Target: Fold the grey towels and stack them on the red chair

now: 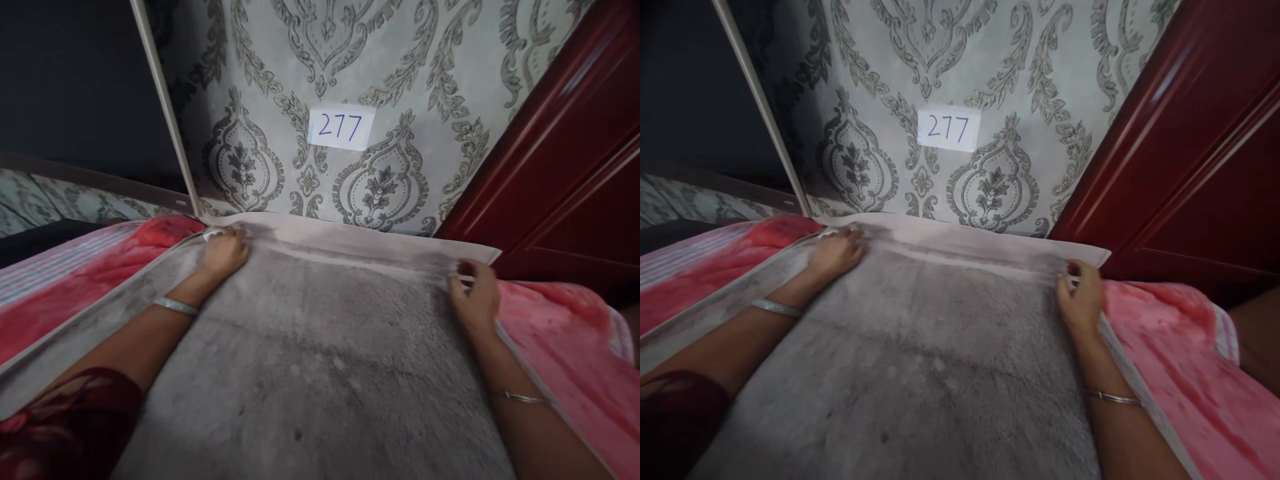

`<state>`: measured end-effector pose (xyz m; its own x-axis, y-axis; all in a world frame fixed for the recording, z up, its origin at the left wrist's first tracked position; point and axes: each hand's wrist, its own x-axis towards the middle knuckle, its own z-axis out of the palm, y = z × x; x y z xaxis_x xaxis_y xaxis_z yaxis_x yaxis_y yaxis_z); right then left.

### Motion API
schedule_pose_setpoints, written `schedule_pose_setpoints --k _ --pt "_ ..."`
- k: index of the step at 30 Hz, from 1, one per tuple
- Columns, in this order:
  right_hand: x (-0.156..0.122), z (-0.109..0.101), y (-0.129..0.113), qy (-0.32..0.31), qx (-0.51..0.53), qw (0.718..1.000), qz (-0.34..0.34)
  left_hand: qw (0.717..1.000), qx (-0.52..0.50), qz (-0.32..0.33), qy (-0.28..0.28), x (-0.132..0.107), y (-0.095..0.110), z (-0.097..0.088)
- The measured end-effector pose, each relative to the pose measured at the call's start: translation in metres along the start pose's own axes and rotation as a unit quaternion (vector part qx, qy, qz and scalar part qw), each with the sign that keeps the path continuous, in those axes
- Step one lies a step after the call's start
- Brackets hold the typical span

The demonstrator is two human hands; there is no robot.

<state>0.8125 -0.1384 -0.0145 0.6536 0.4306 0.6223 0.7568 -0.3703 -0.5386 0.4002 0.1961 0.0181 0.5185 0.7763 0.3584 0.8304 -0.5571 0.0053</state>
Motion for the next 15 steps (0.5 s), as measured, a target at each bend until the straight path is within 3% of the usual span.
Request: schedule_pose_setpoints --k 3,5,7,9,12,15 --pt "-0.01 0.014 -0.003 -0.209 -0.116 0.968 -0.081 0.998 -0.003 0.035 -0.054 0.004 -0.004 0.006" --pt "-0.014 0.022 0.007 -0.263 -0.177 0.946 -0.076 0.997 -0.003 -0.033 -0.074 0.007 -0.02 0.011" --pt "-0.014 0.027 0.02 -0.26 -0.196 0.942 -0.077 0.993 -0.014 -0.105 -0.058 0.008 -0.038 0.014" --pt "-0.012 0.03 0.03 -0.237 -0.172 0.951 -0.1 0.991 -0.029 -0.129 -0.031 0.008 -0.051 0.015" --pt "-0.006 0.027 0.036 -0.173 -0.124 0.97 -0.119 0.994 -0.036 -0.107 -0.005 0.006 -0.055 0.016" --pt "-0.003 0.022 0.042 -0.097 -0.127 0.985 -0.064 0.998 -0.041 -0.039 0.025 0.006 -0.052 0.018"
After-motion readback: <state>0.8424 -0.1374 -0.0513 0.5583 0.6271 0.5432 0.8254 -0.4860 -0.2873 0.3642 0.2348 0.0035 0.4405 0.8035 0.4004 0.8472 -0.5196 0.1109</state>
